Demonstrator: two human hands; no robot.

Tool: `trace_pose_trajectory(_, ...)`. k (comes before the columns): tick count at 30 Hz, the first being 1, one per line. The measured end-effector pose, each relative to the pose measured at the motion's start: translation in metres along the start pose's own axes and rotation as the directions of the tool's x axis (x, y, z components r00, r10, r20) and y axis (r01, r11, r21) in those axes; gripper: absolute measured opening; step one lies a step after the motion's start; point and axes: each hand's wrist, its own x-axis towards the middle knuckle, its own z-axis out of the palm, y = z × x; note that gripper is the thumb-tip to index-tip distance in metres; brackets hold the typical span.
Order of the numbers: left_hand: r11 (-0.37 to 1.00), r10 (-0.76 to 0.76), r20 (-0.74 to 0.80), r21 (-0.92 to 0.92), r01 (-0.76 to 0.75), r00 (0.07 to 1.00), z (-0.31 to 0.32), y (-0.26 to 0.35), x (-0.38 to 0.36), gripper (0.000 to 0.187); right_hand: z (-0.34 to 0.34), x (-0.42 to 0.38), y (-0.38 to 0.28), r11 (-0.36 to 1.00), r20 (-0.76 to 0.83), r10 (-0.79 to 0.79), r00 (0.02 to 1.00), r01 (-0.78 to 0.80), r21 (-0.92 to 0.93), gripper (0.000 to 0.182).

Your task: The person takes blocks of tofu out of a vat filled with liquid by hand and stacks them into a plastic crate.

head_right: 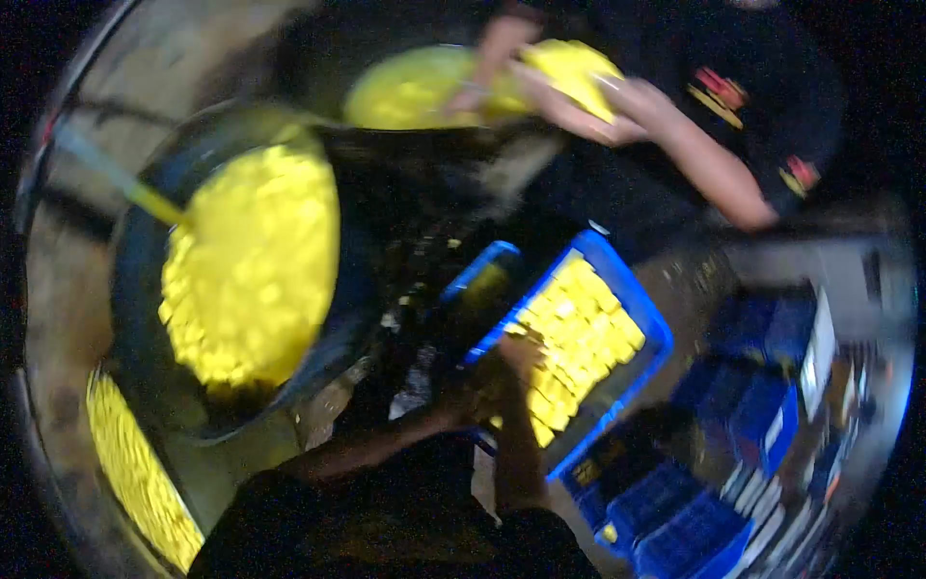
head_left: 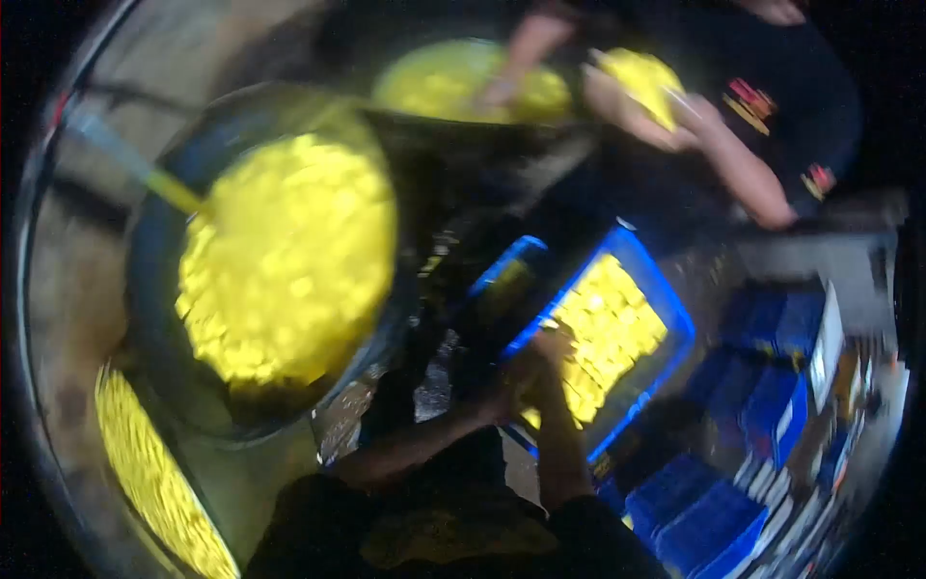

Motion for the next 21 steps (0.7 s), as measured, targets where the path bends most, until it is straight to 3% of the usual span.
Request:
trace_pose_trajectory(3,0.979,0.018,-0.079,-0.203,-0.034,0.997,-0.146,0.077,-0.063,0.044,-0.016,0.015,0.016,0.892,0.260,-0.161,0.952,0.027,0.452,0.046)
trace_pose_trajectory(5,0.762,0.144,-0.172,-0.610,-0.220,0.975,-0.207,0.095,-0.101,0.040,-0.027,0.023,0.031,0.640,0.384,-0.293,0.876,-0.118,0.759,0.042)
trace_pose_trajectory(6,0.825,0.149,-0.282,-0.492,-0.276,0.948,-0.241,0.099,-0.122,0.037,-0.033,0.031,0.038,0.579,0.405,-0.318,0.857,-0.163,0.799,0.041)
trace_pose_trajectory(7,0.878,0.170,-0.382,-0.360,-0.316,0.908,-0.271,0.094,-0.143,0.034,-0.054,0.037,0.032,0.632,0.370,-0.287,0.883,-0.116,0.767,0.039)
trace_pose_trajectory(8,0.920,0.114,-0.511,-0.269,-0.285,0.852,-0.294,0.080,-0.161,0.030,-0.075,0.044,0.021,0.680,0.325,-0.256,0.910,-0.069,0.730,0.037)
trace_pose_trajectory(9,0.953,0.071,-0.628,-0.187,-0.238,0.775,-0.314,0.064,-0.180,0.026,-0.112,0.039,-0.005,0.828,-0.029,-0.232,0.972,0.213,0.518,0.034)
trace_pose_trajectory(10,0.980,-0.017,-0.688,-0.156,-0.125,0.726,-0.327,0.043,-0.196,0.026,-0.173,0.018,-0.052,0.909,-0.381,-0.283,0.880,0.373,0.187,0.030)
trace_pose_trajectory(11,0.990,-0.100,-0.742,-0.140,-0.007,0.663,-0.333,0.014,-0.210,0.026,-0.228,-0.008,-0.113,0.593,-0.412,-0.358,0.838,0.545,0.593,0.026)
trace_pose_trajectory(12,0.968,-0.165,-0.710,0.016,0.250,0.685,-0.330,-0.026,-0.221,0.031,-0.283,-0.043,-0.177,0.107,-0.466,-0.403,0.788,0.546,0.831,0.022)
trace_pose_trajectory(13,0.898,-0.186,-0.703,0.161,0.409,0.686,-0.319,-0.064,-0.232,0.035,-0.342,-0.089,-0.232,0.135,-0.359,-0.570,0.739,0.515,0.846,0.021)
trace_pose_trajectory(14,0.814,-0.382,-0.583,0.155,0.560,0.717,-0.313,-0.091,-0.237,0.035,-0.366,-0.118,-0.274,0.185,-0.328,-0.741,0.586,0.647,0.739,0.022)
trace_pose_trajectory(15,0.701,-0.567,-0.446,0.179,0.690,0.692,-0.306,-0.117,-0.240,0.035,-0.384,-0.140,-0.307,0.132,-0.177,-0.940,0.293,0.787,0.603,0.025)
trace_pose_trajectory(16,0.708,-0.557,-0.455,0.178,0.683,0.695,-0.288,-0.154,-0.242,0.035,-0.349,-0.144,-0.343,-0.050,-0.115,-0.993,0.026,0.791,0.609,0.040)
trace_pose_trajectory(17,0.725,-0.462,-0.404,0.340,0.599,0.789,-0.264,-0.196,-0.242,0.036,-0.314,-0.148,-0.379,-0.210,-0.044,-0.969,-0.242,0.723,0.658,0.054)
trace_pose_trajectory(19,0.719,-0.361,-0.341,0.490,0.492,0.868,-0.249,-0.226,-0.241,0.037,-0.260,-0.179,-0.419,-0.275,0.132,-0.920,-0.368,0.850,0.450,0.046)
trace_pose_trajectory(20,0.776,-0.357,-0.340,0.411,0.480,0.870,-0.247,-0.233,-0.242,0.038,-0.233,-0.193,-0.433,-0.274,0.368,-0.861,-0.351,0.930,0.245,0.050)
trace_pose_trajectory(21,0.823,-0.356,-0.339,0.327,0.464,0.871,-0.245,-0.238,-0.244,0.038,-0.206,-0.200,-0.441,-0.308,0.578,-0.771,-0.268,0.951,0.031,0.054)
